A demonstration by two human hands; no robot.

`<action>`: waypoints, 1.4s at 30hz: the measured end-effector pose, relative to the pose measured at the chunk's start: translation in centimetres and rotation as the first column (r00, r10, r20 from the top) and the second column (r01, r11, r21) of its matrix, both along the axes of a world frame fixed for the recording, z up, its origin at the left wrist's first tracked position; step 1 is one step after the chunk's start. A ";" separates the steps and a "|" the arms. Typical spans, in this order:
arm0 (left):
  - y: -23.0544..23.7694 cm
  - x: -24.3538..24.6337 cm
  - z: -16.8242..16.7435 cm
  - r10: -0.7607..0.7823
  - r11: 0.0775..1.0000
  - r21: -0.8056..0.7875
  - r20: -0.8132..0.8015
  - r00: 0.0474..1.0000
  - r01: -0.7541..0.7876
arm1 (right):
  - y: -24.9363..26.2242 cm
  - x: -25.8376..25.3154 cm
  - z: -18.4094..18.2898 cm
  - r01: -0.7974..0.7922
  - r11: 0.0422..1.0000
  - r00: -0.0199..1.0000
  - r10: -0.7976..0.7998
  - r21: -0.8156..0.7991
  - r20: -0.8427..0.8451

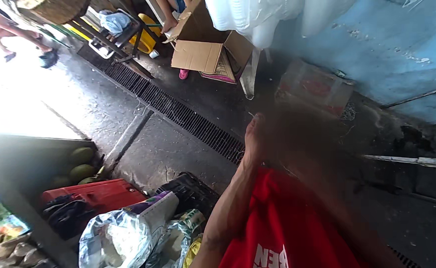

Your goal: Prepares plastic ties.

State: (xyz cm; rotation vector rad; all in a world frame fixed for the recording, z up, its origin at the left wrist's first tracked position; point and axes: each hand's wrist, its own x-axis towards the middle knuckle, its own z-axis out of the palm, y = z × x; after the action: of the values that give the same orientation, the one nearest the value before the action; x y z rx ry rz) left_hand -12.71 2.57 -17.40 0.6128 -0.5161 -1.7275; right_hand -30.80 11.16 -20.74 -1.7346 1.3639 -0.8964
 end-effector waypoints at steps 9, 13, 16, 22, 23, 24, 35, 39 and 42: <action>0.3 -0.7 0.1 -0.085 0.992 -0.085 0.048 0.995 0.089 | 0.6 -0.4 -1.2 -0.004 0.998 1.000 0.005 0.065 -0.025; 0.7 -0.9 0.2 -0.109 0.988 -0.094 0.140 0.984 0.123 | 0.7 -0.6 -1.5 -0.036 0.995 0.999 0.037 0.098 -0.010; 0.9 -0.3 0.9 -0.120 0.966 -0.144 0.483 0.867 0.214 | 0.0 -1.6 -0.3 -0.025 0.997 0.999 0.024 0.076 0.021; 1.1 0.8 2.3 -0.177 0.810 -0.117 0.885 0.430 0.575 | -4.1 -3.3 7.3 -0.058 0.981 0.996 0.043 -0.185 -0.082; 1.2 0.8 2.4 -0.210 0.789 -0.102 0.883 0.421 0.606 | -4.8 -3.3 8.1 -0.132 0.964 0.988 0.110 -0.230 -0.110; 1.2 0.7 2.5 -0.248 0.770 -0.093 0.868 0.430 0.631 | -5.4 -3.3 8.7 -0.211 0.941 0.974 0.181 -0.263 -0.135; 1.4 0.7 3.1 -0.351 0.711 -0.099 0.808 0.473 0.697 | -6.9 -3.4 10.2 -0.399 0.874 0.912 0.346 -0.278 -0.222; 1.4 0.4 3.0 -0.349 0.707 -0.083 0.823 0.449 0.702 | -6.9 -3.8 8.3 -0.373 0.870 0.927 0.331 -0.323 -0.178; 1.4 0.1 2.9 -0.309 0.716 -0.070 0.860 0.406 0.694 | -6.7 -3.9 7.9 -0.348 0.889 0.937 0.315 -0.299 -0.152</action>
State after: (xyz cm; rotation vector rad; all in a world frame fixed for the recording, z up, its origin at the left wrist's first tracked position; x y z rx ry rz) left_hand -12.59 4.02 -14.47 0.9831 -1.8991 -1.7166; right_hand -34.67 4.46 -12.83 -2.2089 0.9696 -0.8805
